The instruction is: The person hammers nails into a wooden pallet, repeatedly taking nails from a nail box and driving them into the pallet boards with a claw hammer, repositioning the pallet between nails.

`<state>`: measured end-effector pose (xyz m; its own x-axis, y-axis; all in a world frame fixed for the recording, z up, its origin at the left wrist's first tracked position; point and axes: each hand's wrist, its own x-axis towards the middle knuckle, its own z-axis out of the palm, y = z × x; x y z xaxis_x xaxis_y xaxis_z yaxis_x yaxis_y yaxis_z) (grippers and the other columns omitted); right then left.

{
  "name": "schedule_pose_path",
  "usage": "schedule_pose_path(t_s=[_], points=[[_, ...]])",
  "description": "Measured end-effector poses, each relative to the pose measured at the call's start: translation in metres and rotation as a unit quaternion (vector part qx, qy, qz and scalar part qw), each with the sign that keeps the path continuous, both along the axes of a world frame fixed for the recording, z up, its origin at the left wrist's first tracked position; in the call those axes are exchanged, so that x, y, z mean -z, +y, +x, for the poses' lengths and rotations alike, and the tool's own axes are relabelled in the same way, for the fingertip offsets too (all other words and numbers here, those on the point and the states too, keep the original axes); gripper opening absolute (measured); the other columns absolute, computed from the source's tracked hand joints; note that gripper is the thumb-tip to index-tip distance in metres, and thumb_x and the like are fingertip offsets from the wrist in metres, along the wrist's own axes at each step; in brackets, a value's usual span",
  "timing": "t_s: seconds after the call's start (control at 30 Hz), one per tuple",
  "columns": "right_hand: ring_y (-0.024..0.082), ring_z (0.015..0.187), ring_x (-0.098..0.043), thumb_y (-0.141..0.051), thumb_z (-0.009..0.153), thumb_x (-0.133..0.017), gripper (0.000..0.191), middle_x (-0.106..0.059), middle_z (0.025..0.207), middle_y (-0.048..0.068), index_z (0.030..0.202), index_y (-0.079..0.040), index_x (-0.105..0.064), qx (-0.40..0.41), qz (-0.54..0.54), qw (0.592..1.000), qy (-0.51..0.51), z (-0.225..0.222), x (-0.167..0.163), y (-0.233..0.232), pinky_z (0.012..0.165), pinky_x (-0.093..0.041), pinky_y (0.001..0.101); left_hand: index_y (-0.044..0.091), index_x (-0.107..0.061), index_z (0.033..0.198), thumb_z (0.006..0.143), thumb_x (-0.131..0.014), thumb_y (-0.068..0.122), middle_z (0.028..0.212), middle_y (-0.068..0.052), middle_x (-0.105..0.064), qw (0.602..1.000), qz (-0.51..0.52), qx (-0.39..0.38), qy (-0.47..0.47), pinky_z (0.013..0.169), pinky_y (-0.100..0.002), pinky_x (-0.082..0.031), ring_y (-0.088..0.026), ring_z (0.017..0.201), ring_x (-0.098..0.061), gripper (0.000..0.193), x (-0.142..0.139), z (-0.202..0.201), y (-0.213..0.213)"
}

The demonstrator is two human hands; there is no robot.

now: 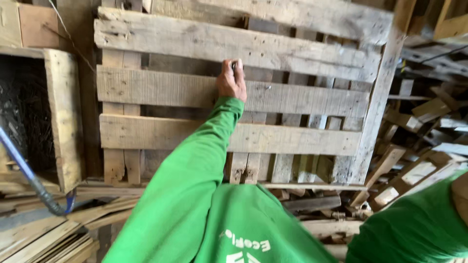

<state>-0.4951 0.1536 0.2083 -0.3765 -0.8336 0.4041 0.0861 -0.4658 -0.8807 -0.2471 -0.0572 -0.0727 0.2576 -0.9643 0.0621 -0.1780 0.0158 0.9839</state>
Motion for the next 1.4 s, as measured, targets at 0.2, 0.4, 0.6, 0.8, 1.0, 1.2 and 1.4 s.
schedule_pose_path(t_s=[0.2,0.4,0.6,0.8,1.0,1.2,1.4], points=[[0.010,0.051,-0.050,-0.043,0.103,-0.051,0.040,-0.057,0.064,0.000,0.094,-0.006,-0.063,-0.079,0.551,0.814,0.164,0.131,0.110,-0.015,0.045,-0.043,0.0272,0.006,-0.057,0.105,0.109,-0.053,0.024,0.072,-0.010,-0.062,0.999,0.013,-0.015,0.045,0.061,-0.036,-0.052,-0.022,0.062,-0.062,0.019,0.003,-0.005,0.000],[0.011,0.051,-0.050,-0.043,0.103,-0.052,0.040,-0.058,0.065,0.001,0.095,-0.006,-0.064,0.033,0.285,0.956,0.067,-0.005,0.037,0.014,0.045,-0.042,0.0273,0.005,-0.057,0.108,0.110,-0.053,0.022,0.076,-0.010,-0.061,0.997,-0.007,-0.027,0.066,0.062,-0.036,-0.051,-0.022,0.064,-0.058,0.018,-0.006,-0.005,-0.004],[0.012,0.051,-0.049,-0.043,0.103,-0.052,0.040,-0.058,0.065,0.001,0.095,-0.006,-0.065,0.024,0.118,0.983,0.136,0.057,0.030,-0.035,0.046,-0.042,0.0274,0.005,-0.056,0.111,0.109,-0.050,0.020,0.086,-0.013,-0.065,0.995,-0.063,-0.061,0.050,0.068,-0.036,-0.054,-0.024,0.072,-0.063,0.017,-0.006,-0.004,0.001],[0.011,0.052,-0.049,-0.043,0.105,-0.053,0.042,-0.059,0.066,0.002,0.090,-0.005,-0.063,-0.031,0.502,0.849,0.161,0.091,0.129,0.019,0.047,-0.041,0.0265,0.005,-0.058,0.107,0.113,-0.049,0.019,0.078,-0.015,-0.064,0.997,0.026,-0.015,0.069,0.067,-0.038,-0.053,-0.026,0.068,-0.063,0.018,0.006,-0.002,-0.012],[0.010,0.057,-0.052,-0.044,0.107,-0.056,0.043,-0.059,0.070,0.002,0.091,-0.005,-0.058,-0.034,0.315,0.943,0.101,0.064,0.138,0.045,0.051,-0.043,0.0269,0.004,-0.059,0.116,0.109,-0.056,0.017,0.097,-0.012,-0.073,0.986,-0.063,0.013,0.152,0.063,-0.033,-0.051,-0.019,0.072,-0.064,0.015,0.002,0.007,-0.012],[0.015,0.047,-0.048,-0.049,0.098,-0.059,0.047,-0.054,0.062,0.004,0.085,-0.003,-0.059,-0.055,0.624,0.779,0.029,0.094,0.206,0.047,0.042,-0.041,0.0319,0.010,-0.067,0.101,0.104,-0.066,0.024,0.098,-0.011,-0.079,0.808,0.186,0.127,0.544,0.045,-0.024,-0.044,-0.018,0.076,-0.071,0.015,-0.027,0.044,0.025],[0.008,0.057,-0.041,-0.049,0.102,-0.058,0.044,-0.047,0.069,0.000,0.095,-0.006,-0.065,-0.078,0.525,0.835,0.144,0.084,0.194,0.081,0.047,-0.035,0.0270,0.012,-0.070,0.098,0.094,-0.072,0.027,0.106,-0.008,-0.078,0.704,0.263,0.177,0.636,0.055,-0.024,-0.050,-0.029,0.103,-0.077,0.016,-0.036,0.044,0.072]])
